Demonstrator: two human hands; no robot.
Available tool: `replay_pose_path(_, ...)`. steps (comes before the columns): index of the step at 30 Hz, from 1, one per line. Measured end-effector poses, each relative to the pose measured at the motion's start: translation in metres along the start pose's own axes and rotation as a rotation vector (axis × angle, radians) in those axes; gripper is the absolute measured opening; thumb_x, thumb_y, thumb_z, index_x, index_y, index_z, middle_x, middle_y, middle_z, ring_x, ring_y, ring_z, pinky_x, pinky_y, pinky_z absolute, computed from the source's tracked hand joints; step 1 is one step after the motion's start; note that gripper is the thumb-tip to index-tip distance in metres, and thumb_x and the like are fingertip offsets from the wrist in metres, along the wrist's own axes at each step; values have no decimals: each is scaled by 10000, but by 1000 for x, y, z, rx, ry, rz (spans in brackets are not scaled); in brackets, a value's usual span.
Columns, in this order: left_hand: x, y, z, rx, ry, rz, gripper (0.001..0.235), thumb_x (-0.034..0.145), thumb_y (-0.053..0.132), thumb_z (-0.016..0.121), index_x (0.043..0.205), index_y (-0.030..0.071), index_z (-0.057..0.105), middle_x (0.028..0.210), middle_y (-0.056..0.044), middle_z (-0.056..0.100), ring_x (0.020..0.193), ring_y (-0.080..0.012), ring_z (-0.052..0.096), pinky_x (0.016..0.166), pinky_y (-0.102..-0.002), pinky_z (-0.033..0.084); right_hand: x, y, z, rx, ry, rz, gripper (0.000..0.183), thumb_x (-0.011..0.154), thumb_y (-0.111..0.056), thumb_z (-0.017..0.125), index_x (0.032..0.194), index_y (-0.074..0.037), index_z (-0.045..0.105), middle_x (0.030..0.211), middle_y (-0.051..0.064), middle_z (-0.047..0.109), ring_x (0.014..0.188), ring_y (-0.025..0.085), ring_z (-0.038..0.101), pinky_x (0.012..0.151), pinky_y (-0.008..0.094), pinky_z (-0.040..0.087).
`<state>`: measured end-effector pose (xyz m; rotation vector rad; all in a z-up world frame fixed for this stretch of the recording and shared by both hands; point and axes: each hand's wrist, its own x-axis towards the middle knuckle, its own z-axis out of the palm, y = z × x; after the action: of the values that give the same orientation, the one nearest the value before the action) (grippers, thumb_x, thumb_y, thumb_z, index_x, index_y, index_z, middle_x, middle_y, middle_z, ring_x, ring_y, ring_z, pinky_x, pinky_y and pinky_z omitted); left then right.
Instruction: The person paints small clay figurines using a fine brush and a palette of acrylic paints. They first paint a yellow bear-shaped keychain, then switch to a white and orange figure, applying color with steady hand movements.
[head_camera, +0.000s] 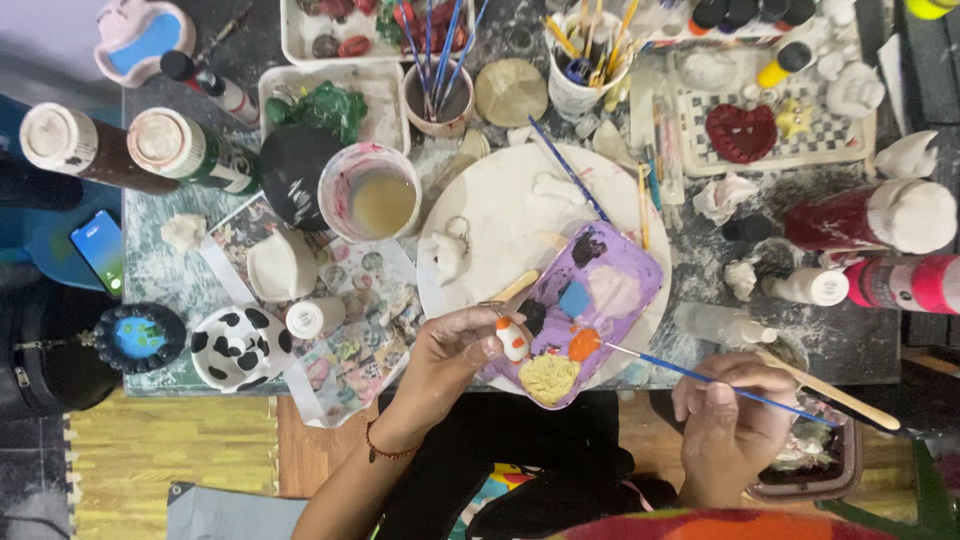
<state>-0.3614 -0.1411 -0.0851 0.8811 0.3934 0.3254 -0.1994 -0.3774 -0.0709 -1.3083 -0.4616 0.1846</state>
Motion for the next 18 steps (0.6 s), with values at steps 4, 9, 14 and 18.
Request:
replay_pose_path(4, 0, -16, 0, -142, 38, 3, 258, 1013, 109, 705, 1228, -30, 674, 1178, -114, 725, 1087, -180, 667, 1020, -353, 521, -16, 8, -1, -50, 3, 104, 179, 1169, -192, 543, 1152, -29, 472, 1009, 131, 563, 727, 119, 492, 618, 263, 451)
replay_pose_path(9, 5, -25, -1, -146, 30, 13, 232, 1070, 109, 675, 1245, -39, 641, 1220, -99, 688, 1116, -153, 631, 1033, -330, 503, -25, 20, 4, -262, -117, 35, 248, 1145, -294, 453, 1158, -49, 424, 1055, 175, 640, 793, 176, 611, 628, 278, 477)
replay_pose_path(14, 13, -23, 5, -261, 93, -44, 248, 1052, 109, 625, 1251, -37, 641, 1204, -106, 702, 1100, -167, 660, 1023, -343, 525, -28, 31, 13, -286, -187, -11, 302, 1173, -354, 427, 1197, -54, 410, 1002, 182, 656, 753, 148, 564, 671, 260, 464)
replay_pose_path(18, 14, -18, 9, -148, 122, -76, 257, 1060, 90, 621, 1269, -53, 668, 1176, -134, 716, 1068, -187, 667, 990, -354, 529, -27, 35, 18, -274, -99, -7, 316, 1160, -362, 441, 1204, -49, 425, 1019, 191, 635, 748, 150, 562, 618, 232, 451)
